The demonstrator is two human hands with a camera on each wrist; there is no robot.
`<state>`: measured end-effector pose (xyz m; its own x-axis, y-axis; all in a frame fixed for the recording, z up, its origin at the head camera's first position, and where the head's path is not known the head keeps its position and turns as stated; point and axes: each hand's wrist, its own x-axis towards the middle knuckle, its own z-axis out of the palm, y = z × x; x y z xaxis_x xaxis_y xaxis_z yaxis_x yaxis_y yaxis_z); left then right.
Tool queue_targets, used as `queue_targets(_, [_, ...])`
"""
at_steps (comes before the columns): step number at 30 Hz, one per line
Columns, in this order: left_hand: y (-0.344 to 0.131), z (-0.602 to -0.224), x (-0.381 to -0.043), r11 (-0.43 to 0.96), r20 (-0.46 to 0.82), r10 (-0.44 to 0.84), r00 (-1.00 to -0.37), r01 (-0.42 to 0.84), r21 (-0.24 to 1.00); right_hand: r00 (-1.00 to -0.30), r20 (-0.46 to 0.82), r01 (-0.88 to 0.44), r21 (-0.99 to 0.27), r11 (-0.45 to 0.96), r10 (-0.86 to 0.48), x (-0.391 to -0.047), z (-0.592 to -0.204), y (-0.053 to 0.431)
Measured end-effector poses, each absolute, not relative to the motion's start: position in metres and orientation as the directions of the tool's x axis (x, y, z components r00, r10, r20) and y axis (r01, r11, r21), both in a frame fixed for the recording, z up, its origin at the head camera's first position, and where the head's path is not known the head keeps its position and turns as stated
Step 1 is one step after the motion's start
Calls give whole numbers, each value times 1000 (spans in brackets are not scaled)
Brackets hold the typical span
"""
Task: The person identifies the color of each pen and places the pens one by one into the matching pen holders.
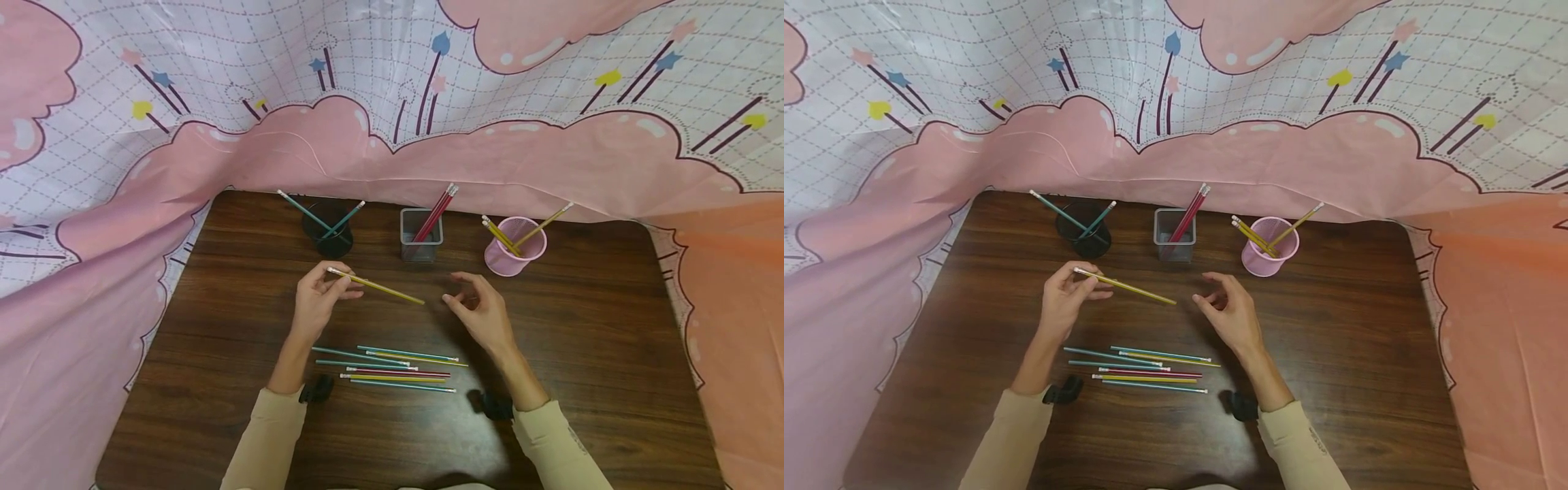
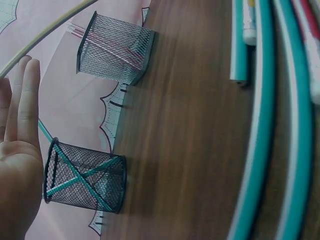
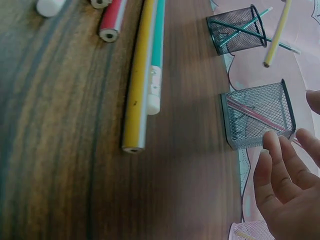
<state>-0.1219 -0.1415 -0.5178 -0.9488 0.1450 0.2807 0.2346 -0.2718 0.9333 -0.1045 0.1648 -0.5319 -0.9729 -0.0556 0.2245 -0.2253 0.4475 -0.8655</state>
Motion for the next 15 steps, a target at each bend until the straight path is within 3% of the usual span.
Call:
queue_targets(8, [-133, -490, -127, -251, 308, 176, -935, 260, 932, -979, 185, -204, -864, 461, -85, -98, -540, 168])
queue_targets(15, [-123, -491, -140, -301, 303, 195, -933, 237, 924, -977, 169, -210, -868, 451, -131, -90, -547, 160])
